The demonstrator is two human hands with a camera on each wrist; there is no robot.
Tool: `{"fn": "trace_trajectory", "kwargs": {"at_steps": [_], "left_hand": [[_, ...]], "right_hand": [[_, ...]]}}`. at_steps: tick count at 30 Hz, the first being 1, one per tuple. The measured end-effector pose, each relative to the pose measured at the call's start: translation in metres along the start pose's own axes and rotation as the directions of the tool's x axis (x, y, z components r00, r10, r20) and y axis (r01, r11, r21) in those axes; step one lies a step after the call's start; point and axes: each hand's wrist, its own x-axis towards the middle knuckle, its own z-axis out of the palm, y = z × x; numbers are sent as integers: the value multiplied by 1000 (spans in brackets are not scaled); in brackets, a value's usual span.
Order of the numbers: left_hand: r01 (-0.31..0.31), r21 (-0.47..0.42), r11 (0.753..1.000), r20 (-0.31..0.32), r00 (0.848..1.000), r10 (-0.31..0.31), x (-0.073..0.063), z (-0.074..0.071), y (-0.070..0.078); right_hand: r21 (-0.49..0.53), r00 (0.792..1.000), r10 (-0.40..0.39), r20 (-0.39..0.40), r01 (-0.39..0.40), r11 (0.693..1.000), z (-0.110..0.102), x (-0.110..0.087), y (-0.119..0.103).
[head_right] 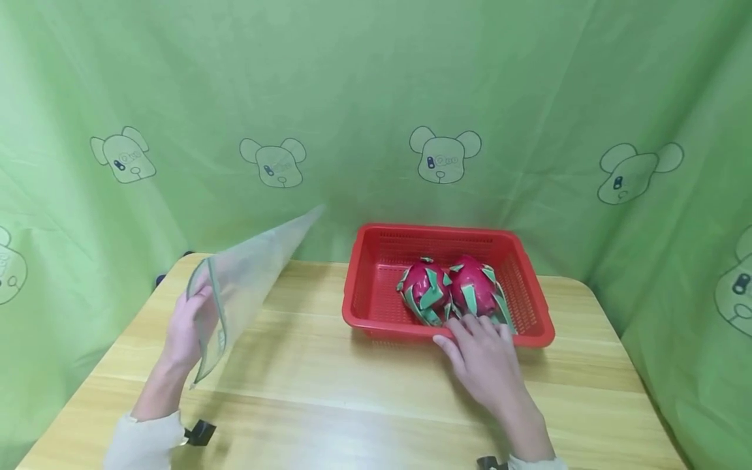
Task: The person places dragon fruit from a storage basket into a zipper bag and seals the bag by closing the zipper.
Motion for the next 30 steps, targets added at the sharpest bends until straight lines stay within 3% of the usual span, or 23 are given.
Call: {"fn": "trace_trajectory", "kwargs": {"at_steps": [8,16,24,27,30], "left_hand": [[-117,-144,983,-68,992,108,-2,3,19],[-250,-277,928,-126,967,223,-3,8,38],[-386,-321,865,-238,917,321,-6,14,50],[-442,-332,834,-276,890,362,-6,16,54],[-486,-288,825,-316,861,397,-5,18,57]], "right_hand": [[2,1000,4,3,-4,1000,-1,1,0],[1,1000,20,14,-20,1000,-1,-2,0],[1,1000,15,-7,-15,1000,-2,-3,0],[0,1000,18,-3,-18,1000,-3,-3,-2],[-1,1000,22,7,-22,1000,-4,-2,-3]]}}
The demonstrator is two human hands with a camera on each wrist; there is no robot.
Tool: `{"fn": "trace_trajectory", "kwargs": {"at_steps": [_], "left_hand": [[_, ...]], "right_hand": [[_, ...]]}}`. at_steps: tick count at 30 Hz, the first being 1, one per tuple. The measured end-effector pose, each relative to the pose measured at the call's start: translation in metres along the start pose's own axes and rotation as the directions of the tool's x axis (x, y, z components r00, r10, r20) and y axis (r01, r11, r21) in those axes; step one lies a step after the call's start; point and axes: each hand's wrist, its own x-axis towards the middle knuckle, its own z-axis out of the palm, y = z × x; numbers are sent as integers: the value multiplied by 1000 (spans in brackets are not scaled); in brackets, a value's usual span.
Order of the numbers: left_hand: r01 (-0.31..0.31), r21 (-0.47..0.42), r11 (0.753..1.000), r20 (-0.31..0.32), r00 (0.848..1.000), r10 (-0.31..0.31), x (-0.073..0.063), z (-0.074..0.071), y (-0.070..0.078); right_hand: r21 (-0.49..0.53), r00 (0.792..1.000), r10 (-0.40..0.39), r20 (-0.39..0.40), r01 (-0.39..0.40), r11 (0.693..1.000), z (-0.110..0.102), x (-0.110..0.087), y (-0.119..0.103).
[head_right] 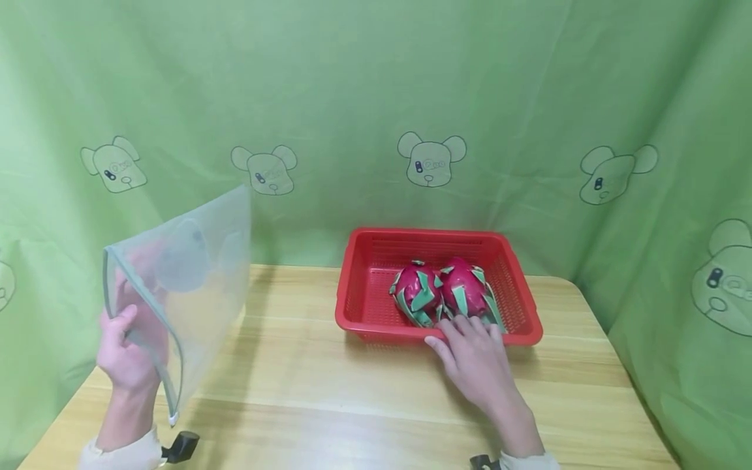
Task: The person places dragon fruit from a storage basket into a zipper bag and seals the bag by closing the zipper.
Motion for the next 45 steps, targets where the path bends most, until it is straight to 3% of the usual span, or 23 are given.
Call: {"fn": "trace_trajectory", "kwargs": {"at_steps": [6,11,17,20,25,29,36,45], "left_hand": [[-110,134,985,-47,992,117,3,5,-3],[-209,203,957,-100,968,232,6,10,-4],[-235,285,929,-182,939,292,14,18,-3],[-220,387,895,-186,932,310,17,20,-3],[-228,538,811,-114,934,338,22,26,-7],[-230,589,774,-52,946,320,24,29,-11],[-181,715,675,23,971,236,22,20,-23],[-164,708,687,93,986,139,21,13,-45]], "right_hand": [[-5,1000,2,3,-2,1000,1,-1,1],[-3,1000,5,6,-5,1000,2,-1,1],[-2,1000,-2,-14,2,1000,2,-2,1],[-2,1000,-6,-18,6,1000,3,-2,1],[-3,1000,-1,-19,1,1000,5,-3,2],[-2,1000,2,-28,-2,1000,5,-4,2],[10,1000,11,0,-11,1000,4,-4,-1],[64,998,27,48,-31,997,-12,1,-2]]}}
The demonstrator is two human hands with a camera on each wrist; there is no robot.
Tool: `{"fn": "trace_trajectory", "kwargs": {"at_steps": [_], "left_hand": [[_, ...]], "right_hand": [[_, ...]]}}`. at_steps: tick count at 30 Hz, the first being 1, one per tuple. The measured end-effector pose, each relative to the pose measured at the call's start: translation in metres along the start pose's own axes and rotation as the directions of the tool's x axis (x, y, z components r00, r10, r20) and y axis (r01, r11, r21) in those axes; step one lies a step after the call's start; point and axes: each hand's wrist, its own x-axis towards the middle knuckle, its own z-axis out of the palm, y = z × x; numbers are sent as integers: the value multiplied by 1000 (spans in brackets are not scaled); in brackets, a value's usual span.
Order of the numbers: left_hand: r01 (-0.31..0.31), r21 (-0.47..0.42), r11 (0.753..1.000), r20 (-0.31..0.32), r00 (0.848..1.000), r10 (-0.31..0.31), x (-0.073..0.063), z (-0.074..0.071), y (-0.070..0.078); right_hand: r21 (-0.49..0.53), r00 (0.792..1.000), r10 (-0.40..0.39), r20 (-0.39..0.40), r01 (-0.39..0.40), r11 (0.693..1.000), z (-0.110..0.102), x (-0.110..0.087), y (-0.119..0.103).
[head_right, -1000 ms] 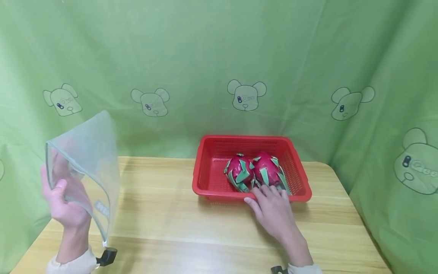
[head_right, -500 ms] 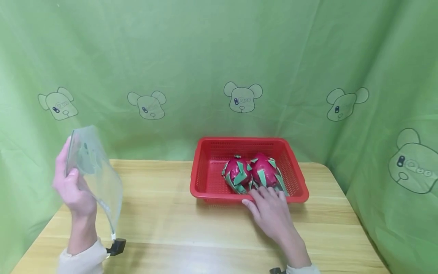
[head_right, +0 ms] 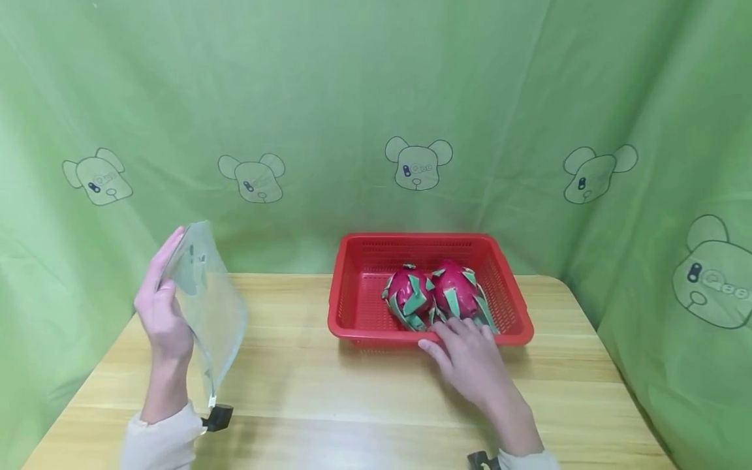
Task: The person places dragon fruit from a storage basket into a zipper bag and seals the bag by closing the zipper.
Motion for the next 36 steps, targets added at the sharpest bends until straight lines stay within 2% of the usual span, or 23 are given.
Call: {"fn": "trace_trajectory", "kwargs": {"at_steps": [7,13,19,23,29,32,36], "left_hand": [[50,14,999,35,998,-50,-3,1,-4],[38,-5,999,68,997,-38,-5,4,-7],[9,2,1000,105,994,-9,-6,5,-10],[5,-1,1000,127,992,-5,-6,8,-12],[26,5,1000,158,987,-27,-8,13,-11],[46,13,999,183,982,-48,-10,13,-11],[60,31,998,220,973,-65,-13,12,-10]], "right_hand": [[75,994,15,110,-24,997,-16,9,-2],[191,973,2,230,-47,980,-34,22,-5],[271,964,2,266,-77,960,-52,28,-15],[294,971,20,237,-91,951,-62,31,-28],[314,993,-6,120,-33,949,-77,36,-51],[313,997,-10,77,-15,950,-79,41,-61],[316,998,26,62,-44,948,-72,48,-70]]}}
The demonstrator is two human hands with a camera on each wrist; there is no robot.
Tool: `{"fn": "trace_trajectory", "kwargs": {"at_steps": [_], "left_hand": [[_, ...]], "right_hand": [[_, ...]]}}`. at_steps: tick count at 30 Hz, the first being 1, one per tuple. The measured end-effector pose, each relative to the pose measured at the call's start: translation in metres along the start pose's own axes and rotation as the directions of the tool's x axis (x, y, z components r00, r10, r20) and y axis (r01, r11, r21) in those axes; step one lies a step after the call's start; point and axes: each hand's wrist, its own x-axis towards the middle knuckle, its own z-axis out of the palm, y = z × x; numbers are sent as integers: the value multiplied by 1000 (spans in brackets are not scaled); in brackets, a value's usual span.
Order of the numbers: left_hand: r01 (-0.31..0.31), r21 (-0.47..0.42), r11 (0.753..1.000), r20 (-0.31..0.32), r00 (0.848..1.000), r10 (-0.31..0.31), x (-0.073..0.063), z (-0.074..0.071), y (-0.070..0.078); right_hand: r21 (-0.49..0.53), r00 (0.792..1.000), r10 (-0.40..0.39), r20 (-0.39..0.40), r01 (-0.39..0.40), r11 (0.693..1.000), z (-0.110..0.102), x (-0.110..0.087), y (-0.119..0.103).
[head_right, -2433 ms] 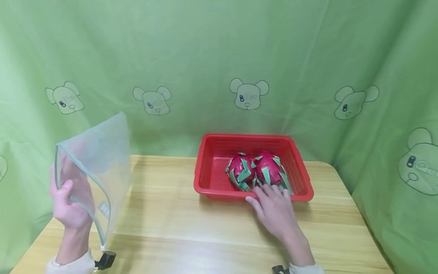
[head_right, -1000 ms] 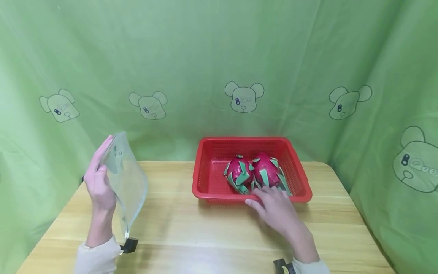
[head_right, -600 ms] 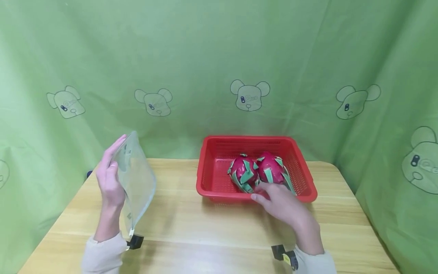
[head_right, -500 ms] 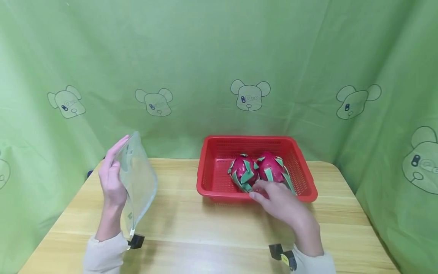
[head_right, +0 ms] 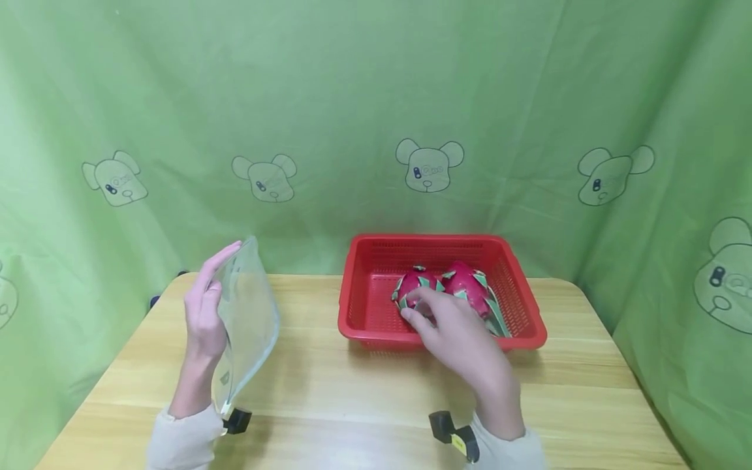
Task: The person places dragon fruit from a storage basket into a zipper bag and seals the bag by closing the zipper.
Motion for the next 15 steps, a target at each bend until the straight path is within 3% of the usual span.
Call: {"fn": "trace_trajectory", "kwargs": {"at_steps": [4,10,15], "left_hand": [[14,15,1000,33,999,-15,-3,1,-1],[55,46,997,115,992,-60,-7,4,-3],[54,59,997,178,982,-63,-8,11,-4]], "right_hand": [[40,999,38,-22,-37,999,11,4,1],[78,989,23,-149,-11,997,33,10,4],[188,987,10,-162,21,982,54,16,-13]]}}
